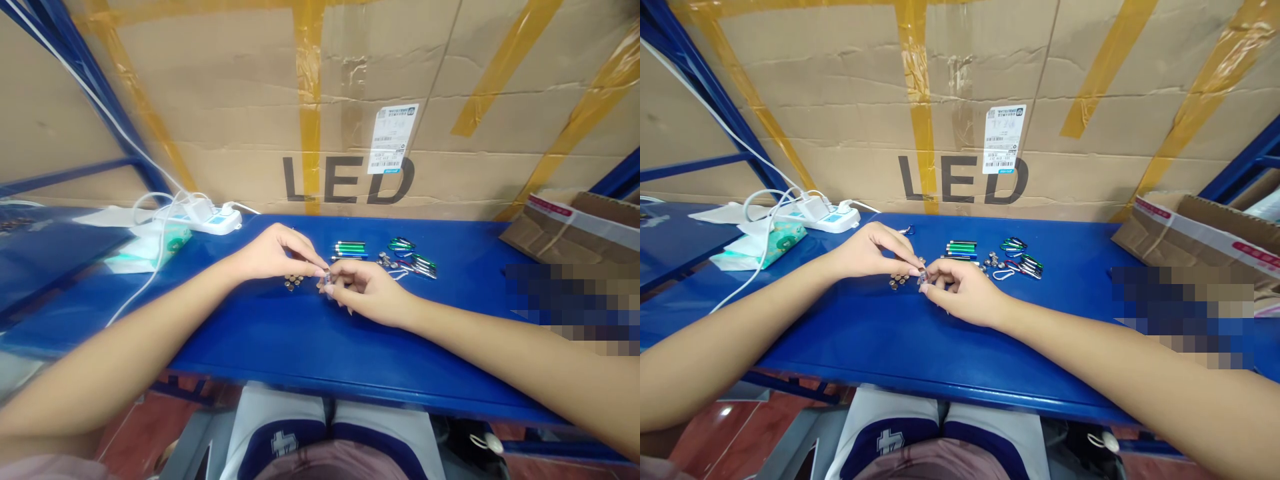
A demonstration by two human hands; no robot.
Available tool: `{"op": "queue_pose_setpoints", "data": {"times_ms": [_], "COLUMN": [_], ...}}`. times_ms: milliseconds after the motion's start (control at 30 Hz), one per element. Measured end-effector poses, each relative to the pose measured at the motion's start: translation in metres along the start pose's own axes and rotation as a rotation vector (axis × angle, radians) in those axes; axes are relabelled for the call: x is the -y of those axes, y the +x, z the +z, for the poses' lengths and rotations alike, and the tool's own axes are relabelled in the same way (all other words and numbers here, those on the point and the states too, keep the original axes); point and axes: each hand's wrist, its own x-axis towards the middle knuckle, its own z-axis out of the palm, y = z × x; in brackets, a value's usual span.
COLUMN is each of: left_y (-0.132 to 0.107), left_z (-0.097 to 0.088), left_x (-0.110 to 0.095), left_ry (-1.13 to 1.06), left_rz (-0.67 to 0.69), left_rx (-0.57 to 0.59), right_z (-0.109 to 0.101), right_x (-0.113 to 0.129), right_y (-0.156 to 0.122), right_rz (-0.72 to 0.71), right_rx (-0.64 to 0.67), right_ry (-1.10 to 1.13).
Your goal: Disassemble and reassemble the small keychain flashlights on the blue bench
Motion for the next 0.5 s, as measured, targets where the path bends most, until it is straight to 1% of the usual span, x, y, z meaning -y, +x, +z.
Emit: {"op": "queue_pose_setpoints", "data": {"times_ms": [133, 200, 267, 400, 467, 500], "left_y": [-0.001, -0.001, -0.001, 0.002, 0.003, 0.003], "left_z": [0.001, -0.002, -0.006, -0.016, -0.016, -0.015], "left_x": [0.001, 0.001, 0.002, 0.008, 0.011, 0.013], "left_ry": [-0.087, -0.092, -0.012, 0.269, 0.343, 0.341], "left_rz": [-0.044, -0.053, -0.031, 0.028, 0.03, 0.021], "left_rx": [0.028, 0.02, 0.025, 0.136, 0.141, 0.119], "right_z": [0.0, 0.001, 0.001, 0.002, 0.002, 0.003], "right_x": [0.001, 0.002, 0.003, 0.002, 0.001, 0.0], "right_y": [0.0, 0.0, 0.0, -0.001, -0.001, -0.001], "right_rz": [-0.005, -0.01, -0.011, -0.004, -0.008, -0.013], "right_rx": [-0.005, -0.003, -0.005, -0.047, -0.072, -0.084], "right_ry": [-0.033, -0.054, -0.053, -0.047, -0.062, -0.07]}}
